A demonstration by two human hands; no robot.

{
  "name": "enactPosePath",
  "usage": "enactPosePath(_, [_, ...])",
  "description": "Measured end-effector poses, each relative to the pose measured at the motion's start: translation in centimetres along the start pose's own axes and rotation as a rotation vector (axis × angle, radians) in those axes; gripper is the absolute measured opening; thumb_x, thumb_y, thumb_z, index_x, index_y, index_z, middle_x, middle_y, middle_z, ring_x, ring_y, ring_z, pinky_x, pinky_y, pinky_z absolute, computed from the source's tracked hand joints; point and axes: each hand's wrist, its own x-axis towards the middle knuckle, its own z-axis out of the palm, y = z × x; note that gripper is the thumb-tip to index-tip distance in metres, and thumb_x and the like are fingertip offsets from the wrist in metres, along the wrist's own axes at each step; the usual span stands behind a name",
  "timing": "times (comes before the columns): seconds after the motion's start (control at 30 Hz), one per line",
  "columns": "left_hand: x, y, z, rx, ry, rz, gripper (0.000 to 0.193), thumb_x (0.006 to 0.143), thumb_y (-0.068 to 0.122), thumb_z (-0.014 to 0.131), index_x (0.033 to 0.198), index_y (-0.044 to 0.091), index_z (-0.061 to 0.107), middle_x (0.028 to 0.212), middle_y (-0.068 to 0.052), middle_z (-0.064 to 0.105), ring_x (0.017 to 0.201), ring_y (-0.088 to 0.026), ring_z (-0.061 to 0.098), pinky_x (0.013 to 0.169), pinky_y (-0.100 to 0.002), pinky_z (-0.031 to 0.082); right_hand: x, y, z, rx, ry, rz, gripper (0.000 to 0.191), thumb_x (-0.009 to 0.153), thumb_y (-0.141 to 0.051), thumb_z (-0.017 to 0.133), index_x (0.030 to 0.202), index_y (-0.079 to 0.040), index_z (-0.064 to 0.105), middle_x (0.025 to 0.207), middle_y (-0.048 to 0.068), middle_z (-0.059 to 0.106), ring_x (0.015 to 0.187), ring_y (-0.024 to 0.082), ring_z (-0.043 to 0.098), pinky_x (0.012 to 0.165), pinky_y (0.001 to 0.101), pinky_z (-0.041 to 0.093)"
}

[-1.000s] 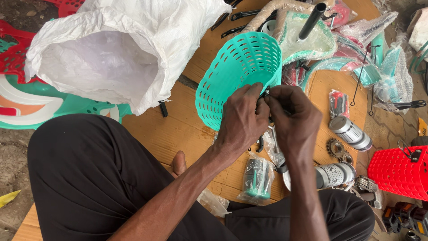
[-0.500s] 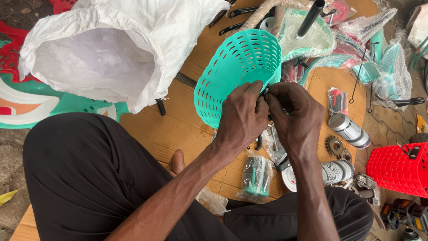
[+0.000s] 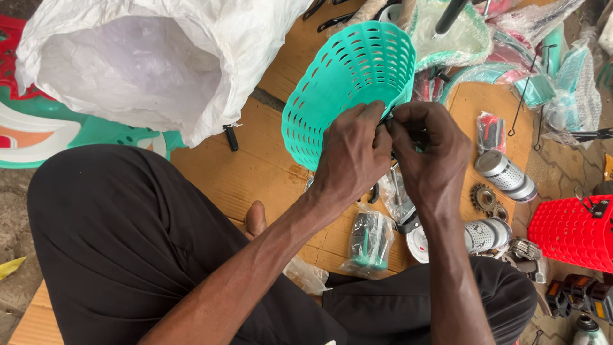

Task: The person assembles a metal bracket onto a red plastic basket using a T-handle wrench, then switches to a teal plastic basket. They unpack small hardware from a plastic bag, attach the bracket to the teal basket, and tighten the nuts with the wrench.

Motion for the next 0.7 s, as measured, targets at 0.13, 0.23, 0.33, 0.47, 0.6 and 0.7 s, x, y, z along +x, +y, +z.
enactPosePath(0.13, [0.1, 0.0, 0.0, 0.0, -0.004, -0.003, 0.012, 0.088, 0.001, 0.06, 0.097, -0.006, 0.057, 0.082, -0.023, 0.059, 0.079, -0.043, 0.062, 0.068, -0.052, 0.047, 0.2, -0.1, -0.3, -0.003, -0.021, 0.053, 0.013, 0.097, -0.002, 0.076, 0.108, 0.002, 0.069, 0.096, 0.008, 0.074, 0.084, 0.01, 0.07, 0.076, 0.0259, 0.057])
enactPosePath(0.23, [0.2, -0.1, -0.1, 0.002, -0.021, -0.012, 0.011, 0.089, 0.001, 0.06, 0.097, -0.006, 0.057, 0.082, -0.023, 0.059, 0.078, -0.043, 0.062, 0.068, -0.051, 0.047, 0.4, -0.6, -0.7, -0.114, -0.053, 0.014, 0.012, 0.098, -0.002, 0.076, 0.108, 0.002, 0.072, 0.094, 0.011, 0.074, 0.078, 0.013, 0.069, 0.071, 0.0284, 0.055])
enactPosePath(0.33, [0.2, -0.1, -0.1, 0.003, -0.025, -0.004, 0.01, 0.089, 0.0, 0.059, 0.097, -0.006, 0.057, 0.083, -0.023, 0.059, 0.078, -0.043, 0.062, 0.068, -0.052, 0.047, 0.9, -0.9, -1.1, -0.151, -0.079, -0.17, 0.012, 0.101, -0.002, 0.074, 0.112, 0.002, 0.07, 0.102, 0.014, 0.073, 0.085, 0.019, 0.074, 0.074, 0.0315, 0.058])
enactPosePath(0.47, [0.1, 0.0, -0.1, -0.006, -0.009, 0.017, 0.011, 0.087, -0.001, 0.059, 0.096, -0.006, 0.057, 0.082, -0.023, 0.059, 0.079, -0.044, 0.061, 0.069, -0.052, 0.047, 1.4, -0.9, -1.2, -0.327, -0.121, -0.254, 0.009, 0.095, 0.0, 0.074, 0.103, 0.002, 0.069, 0.089, 0.017, 0.064, 0.078, 0.034, 0.066, 0.07, 0.0427, 0.051])
enactPosePath(0.6, [0.3, 0.0, -0.2, 0.033, -0.03, -0.008, 0.006, 0.089, 0.0, 0.06, 0.093, -0.005, 0.058, 0.081, -0.023, 0.06, 0.079, -0.045, 0.061, 0.07, -0.054, 0.046, 1.4, -0.9, -0.9, -0.297, -0.111, -0.233, 0.008, 0.096, 0.001, 0.071, 0.103, 0.002, 0.068, 0.09, 0.017, 0.064, 0.08, 0.034, 0.065, 0.072, 0.0425, 0.051])
enactPosePath(0.7, [0.5, 0.1, -0.4, 0.05, -0.047, -0.056, 0.007, 0.09, 0.001, 0.06, 0.094, -0.005, 0.059, 0.082, -0.024, 0.061, 0.078, -0.044, 0.062, 0.068, -0.054, 0.046, 1.1, -0.9, -0.6, -0.155, -0.069, -0.077, 0.007, 0.099, -0.003, 0.071, 0.105, 0.001, 0.07, 0.089, 0.013, 0.069, 0.074, 0.023, 0.067, 0.068, 0.0355, 0.052])
